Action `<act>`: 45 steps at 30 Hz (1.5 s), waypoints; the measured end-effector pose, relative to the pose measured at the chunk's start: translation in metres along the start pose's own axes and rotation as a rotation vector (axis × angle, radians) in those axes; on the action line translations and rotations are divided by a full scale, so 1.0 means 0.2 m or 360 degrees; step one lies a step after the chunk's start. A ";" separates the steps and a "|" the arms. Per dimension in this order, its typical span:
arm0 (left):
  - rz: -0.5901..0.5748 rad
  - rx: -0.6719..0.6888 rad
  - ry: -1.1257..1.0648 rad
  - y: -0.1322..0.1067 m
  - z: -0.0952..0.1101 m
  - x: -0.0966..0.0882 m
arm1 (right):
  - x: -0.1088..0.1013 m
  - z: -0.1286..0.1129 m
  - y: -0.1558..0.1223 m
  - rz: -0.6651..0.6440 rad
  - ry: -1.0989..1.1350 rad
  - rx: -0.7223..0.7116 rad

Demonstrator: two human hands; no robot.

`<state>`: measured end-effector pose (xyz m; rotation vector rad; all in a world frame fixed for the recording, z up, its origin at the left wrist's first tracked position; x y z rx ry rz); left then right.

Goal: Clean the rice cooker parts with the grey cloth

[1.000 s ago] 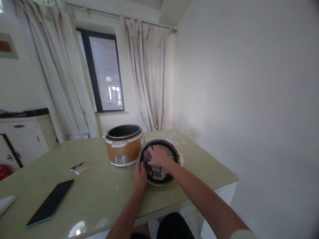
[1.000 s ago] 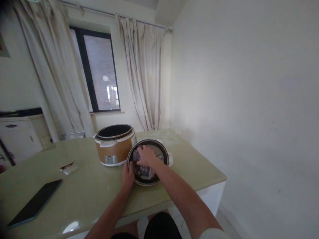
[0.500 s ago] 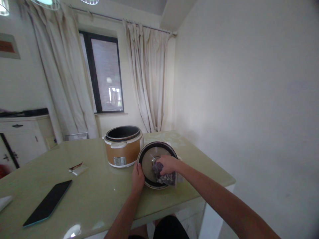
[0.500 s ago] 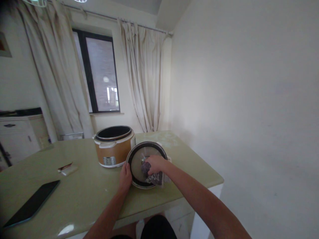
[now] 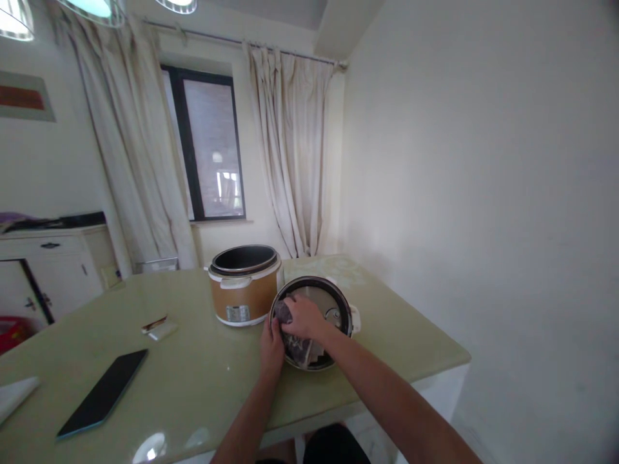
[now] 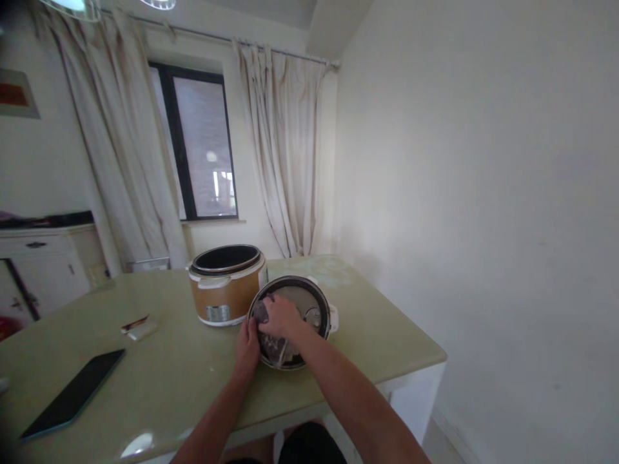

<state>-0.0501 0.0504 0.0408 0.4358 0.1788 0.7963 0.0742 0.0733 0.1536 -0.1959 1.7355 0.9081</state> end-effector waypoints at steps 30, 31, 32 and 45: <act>0.0026 0.0047 0.0030 -0.03 0.02 -0.03 | 0.01 -0.06 -0.03 -0.0240 -0.0019 -0.0396; 0.0037 0.0025 0.0028 -0.03 0.01 -0.03 | 0.03 -0.07 -0.06 -0.0305 0.0011 -0.0430; 0.0049 0.0013 0.0025 -0.03 0.02 -0.04 | 0.05 -0.07 -0.09 -0.0374 0.0032 -0.0459; 0.0080 0.0071 0.0033 -0.02 -0.03 -0.02 | -0.18 0.26 -0.02 -0.0481 -0.0586 -0.0270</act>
Point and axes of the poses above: each hand's wrist, its own y-axis towards the middle knuckle, its own x-axis out of the palm, z = x × y, the point moved 8 cm from there along y, towards the middle knuckle, and after that the axes turned 11 degrees about z, right-handed, at the moved point
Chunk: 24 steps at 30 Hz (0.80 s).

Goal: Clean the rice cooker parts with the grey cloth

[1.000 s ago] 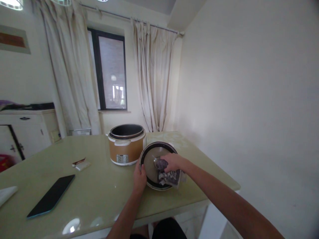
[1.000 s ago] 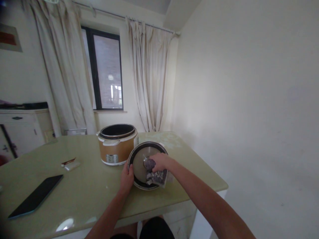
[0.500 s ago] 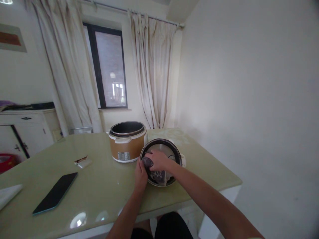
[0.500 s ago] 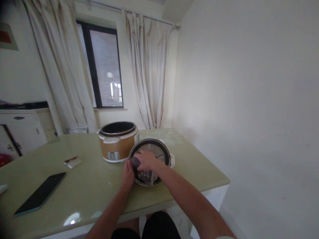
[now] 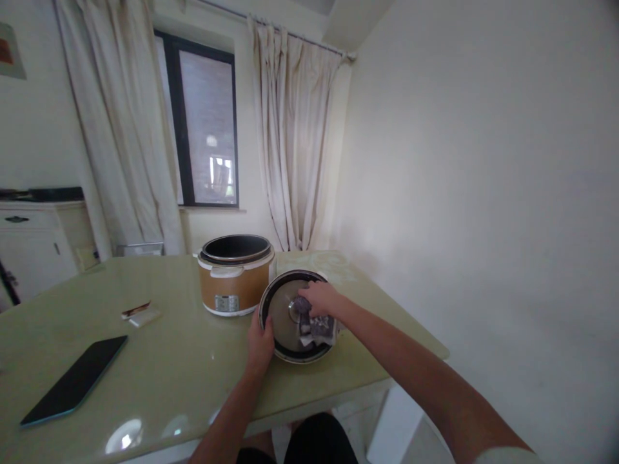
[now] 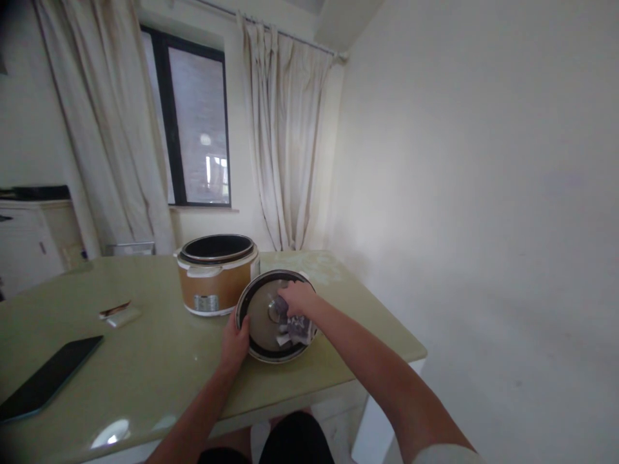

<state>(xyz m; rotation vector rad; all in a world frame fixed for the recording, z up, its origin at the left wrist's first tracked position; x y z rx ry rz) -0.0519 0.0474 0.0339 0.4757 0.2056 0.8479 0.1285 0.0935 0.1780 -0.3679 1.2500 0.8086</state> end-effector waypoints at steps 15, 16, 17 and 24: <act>-0.0019 -0.0089 0.0012 -0.01 0.04 -0.02 | 0.11 -0.38 -0.06 0.0242 0.0533 -0.0347; -0.0007 -0.0068 0.0015 -0.01 0.04 -0.02 | 0.13 -0.34 -0.09 0.0167 0.0509 -0.0371; 0.0002 -0.0051 0.0017 -0.01 0.03 -0.01 | 0.15 -0.30 -0.13 0.0101 0.0465 -0.0364; -0.0051 -0.0013 0.0021 0.00 0.02 0.01 | 0.03 0.02 -0.04 0.0189 -0.0043 -0.0059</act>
Point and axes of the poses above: each hand's wrist, its own y-axis towards the middle knuckle, its own x-axis out of the palm, z = x × y, the point moved 8 cm from there along y, towards the middle knuckle, and after that the axes turned 11 degrees about z, right-handed, at the moved point
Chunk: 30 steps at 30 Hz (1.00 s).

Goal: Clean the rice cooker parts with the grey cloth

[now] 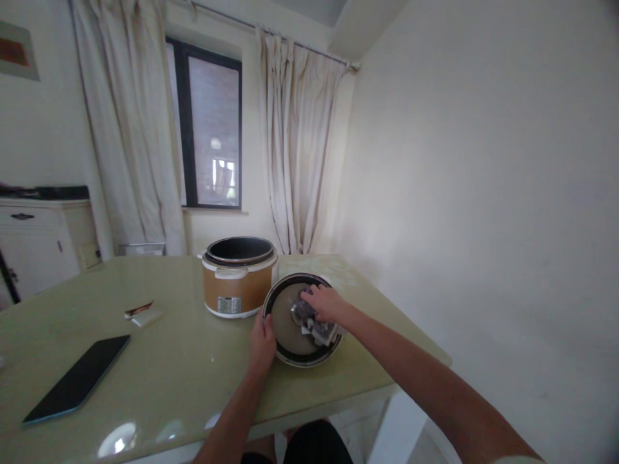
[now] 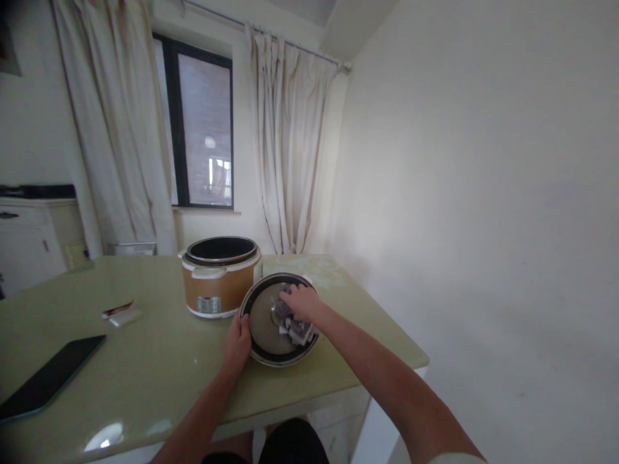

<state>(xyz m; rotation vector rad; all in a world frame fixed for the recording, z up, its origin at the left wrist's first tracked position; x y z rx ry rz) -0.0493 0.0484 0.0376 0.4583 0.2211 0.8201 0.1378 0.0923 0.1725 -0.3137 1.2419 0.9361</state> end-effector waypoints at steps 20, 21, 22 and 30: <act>0.0034 -0.0113 0.0000 0.01 0.01 -0.03 | 0.06 -0.20 -0.12 -0.0003 0.0256 -0.0170; 0.0029 -0.0113 -0.0001 0.01 0.01 -0.03 | 0.04 -0.14 -0.11 0.0007 0.0181 -0.0136; 0.0018 -0.0111 -0.0006 0.01 0.01 -0.02 | 0.02 -0.07 -0.10 0.0038 0.0117 -0.0096; -0.0016 -0.0053 -0.0029 0.00 0.03 -0.01 | -0.05 -0.05 0.13 0.0268 0.0143 0.0103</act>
Point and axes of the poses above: each hand's wrist, its own y-axis towards the middle knuckle, its own x-axis out of the palm, z = x × y, the point moved 8 cm from there along y, towards the middle knuckle, and after that the axes turned 11 degrees about z, right-handed, at the moved point
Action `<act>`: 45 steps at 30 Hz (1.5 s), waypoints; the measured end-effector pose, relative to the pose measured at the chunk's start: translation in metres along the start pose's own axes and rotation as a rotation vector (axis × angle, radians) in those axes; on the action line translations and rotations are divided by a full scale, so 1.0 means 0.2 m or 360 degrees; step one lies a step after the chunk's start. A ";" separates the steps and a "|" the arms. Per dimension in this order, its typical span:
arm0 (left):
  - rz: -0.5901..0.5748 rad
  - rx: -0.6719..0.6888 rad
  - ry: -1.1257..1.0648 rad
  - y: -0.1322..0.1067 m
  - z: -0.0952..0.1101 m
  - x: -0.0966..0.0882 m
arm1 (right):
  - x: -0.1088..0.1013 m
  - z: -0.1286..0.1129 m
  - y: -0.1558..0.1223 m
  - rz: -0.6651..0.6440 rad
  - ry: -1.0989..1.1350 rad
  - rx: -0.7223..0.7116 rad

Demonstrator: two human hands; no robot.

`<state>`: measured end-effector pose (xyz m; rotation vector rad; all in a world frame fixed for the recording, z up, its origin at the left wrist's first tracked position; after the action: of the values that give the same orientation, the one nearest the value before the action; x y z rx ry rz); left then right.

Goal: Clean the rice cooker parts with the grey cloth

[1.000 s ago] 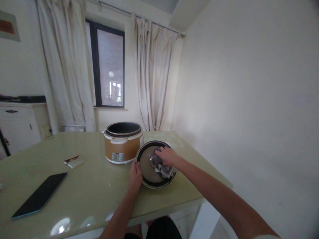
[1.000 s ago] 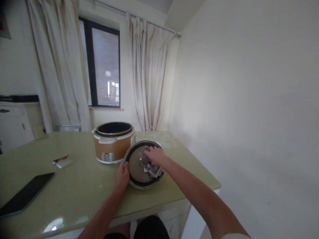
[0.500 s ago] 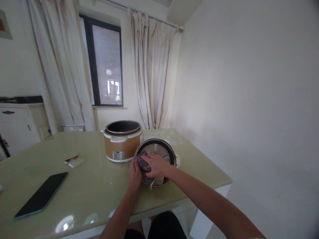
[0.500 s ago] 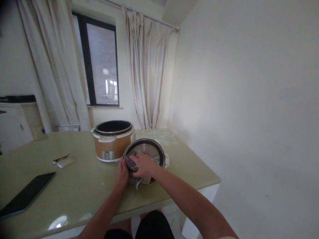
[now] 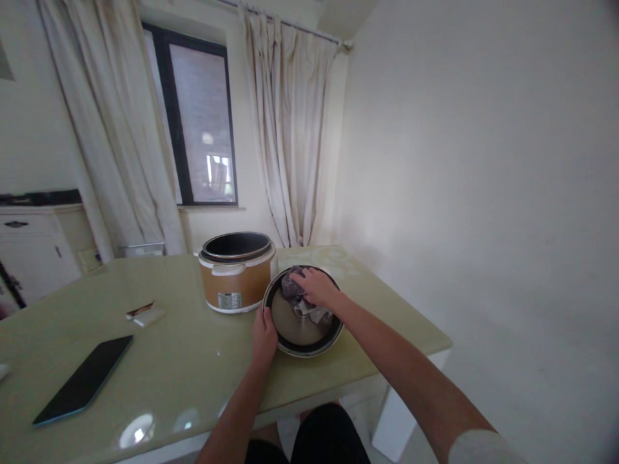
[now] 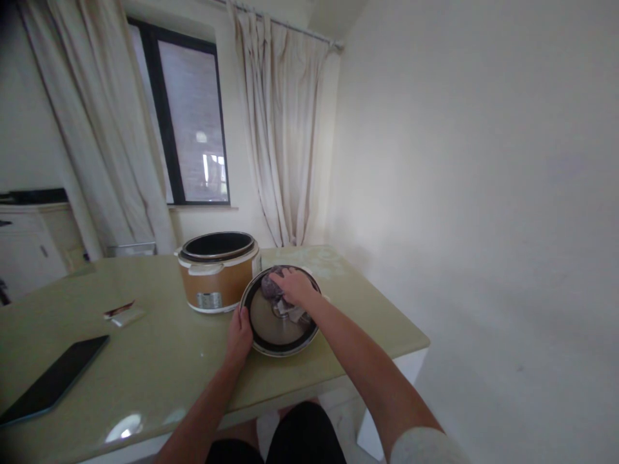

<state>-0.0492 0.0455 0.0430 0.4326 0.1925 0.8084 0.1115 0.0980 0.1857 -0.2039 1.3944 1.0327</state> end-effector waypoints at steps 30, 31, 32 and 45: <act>0.0058 -0.0071 0.0013 0.01 -0.04 -0.04 | 0.13 -0.29 -0.08 0.0161 0.0548 0.0106; 0.0061 -0.0073 0.0011 0.01 -0.04 -0.04 | 0.14 -0.29 -0.11 0.0123 0.0576 0.0054; 0.0063 -0.0063 0.0002 0.01 -0.04 -0.04 | 0.14 -0.27 -0.15 0.0066 0.0577 -0.0010; 0.0085 -0.0016 -0.0061 0.02 -0.02 -0.02 | 0.02 0.04 -0.01 0.0021 0.0089 0.0403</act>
<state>-0.0564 0.0458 0.0402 0.4452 0.1417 0.8522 0.1186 0.1037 0.1828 -0.0375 1.5642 0.8569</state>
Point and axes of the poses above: each hand's wrist, its own y-axis towards the middle knuckle, its own x-axis out of the palm, z = x × y, the point moved 8 cm from there along y, towards the middle knuckle, and after that the axes turned 11 degrees about z, right-handed, at the moved point
